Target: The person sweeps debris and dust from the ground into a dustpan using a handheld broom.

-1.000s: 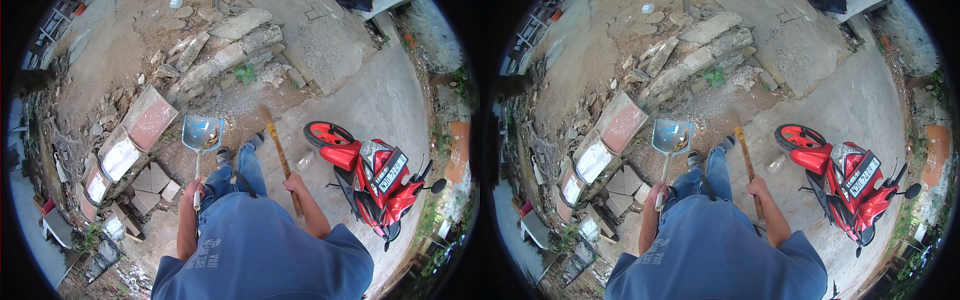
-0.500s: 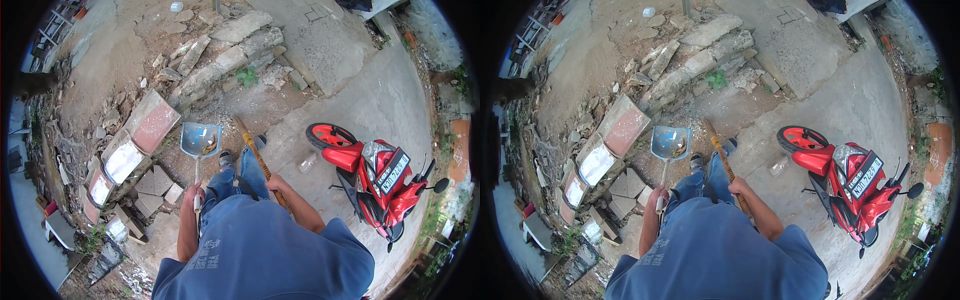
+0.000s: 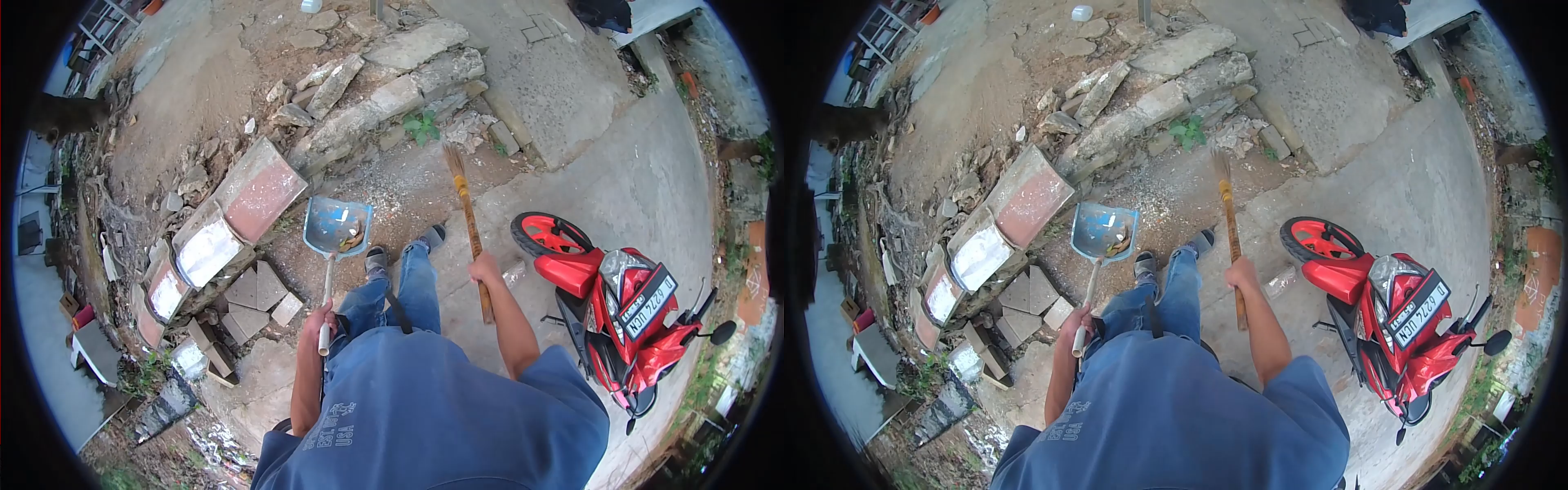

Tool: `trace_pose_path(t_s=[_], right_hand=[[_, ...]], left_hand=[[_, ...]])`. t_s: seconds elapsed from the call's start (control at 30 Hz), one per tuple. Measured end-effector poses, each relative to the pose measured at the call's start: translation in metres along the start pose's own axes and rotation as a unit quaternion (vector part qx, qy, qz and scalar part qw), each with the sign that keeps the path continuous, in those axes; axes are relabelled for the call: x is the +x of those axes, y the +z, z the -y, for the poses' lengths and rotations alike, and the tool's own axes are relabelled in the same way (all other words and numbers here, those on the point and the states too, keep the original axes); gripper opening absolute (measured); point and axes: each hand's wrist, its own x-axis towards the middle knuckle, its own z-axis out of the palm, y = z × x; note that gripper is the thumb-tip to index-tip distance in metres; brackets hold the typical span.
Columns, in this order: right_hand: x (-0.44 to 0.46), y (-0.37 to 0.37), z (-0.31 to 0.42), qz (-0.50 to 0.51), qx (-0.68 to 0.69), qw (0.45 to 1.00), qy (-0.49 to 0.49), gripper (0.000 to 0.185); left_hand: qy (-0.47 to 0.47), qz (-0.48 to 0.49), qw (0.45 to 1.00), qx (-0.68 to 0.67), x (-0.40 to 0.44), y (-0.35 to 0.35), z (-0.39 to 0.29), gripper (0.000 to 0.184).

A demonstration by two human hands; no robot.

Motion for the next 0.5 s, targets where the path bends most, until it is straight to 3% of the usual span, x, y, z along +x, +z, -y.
trace_pose_path(t_s=[0.07,0.2,0.3,0.37,0.43,0.5], right_hand=[[0.045,0.009,0.006,-0.018,-0.007,1.000,0.012,0.020],[0.044,-0.018,0.057,0.022,-0.083,0.996,-0.033,0.019],[0.037,-0.008,0.070,0.049,0.053,0.996,0.047,0.016],[0.026,0.006,0.069,0.117,-0.005,0.993,-0.001,0.013],[-0.003,0.016,0.066,0.142,0.030,0.989,0.003,0.014],[-0.027,0.021,0.061,0.189,-0.020,0.981,-0.025,0.013]], left_hand=[[-0.006,-0.015,1.000,0.011,-0.004,0.001,0.002,0.017],[-0.011,-0.007,1.000,0.013,0.000,-0.007,0.008,0.018],[-0.033,-0.015,0.999,-0.007,0.004,-0.010,0.010,0.019],[-0.049,0.000,0.999,-0.023,0.007,-0.012,0.011,0.020],[-0.034,0.001,0.999,-0.006,0.004,-0.005,0.011,0.021],[-0.029,-0.059,0.998,0.004,0.005,0.003,0.011,0.022]])
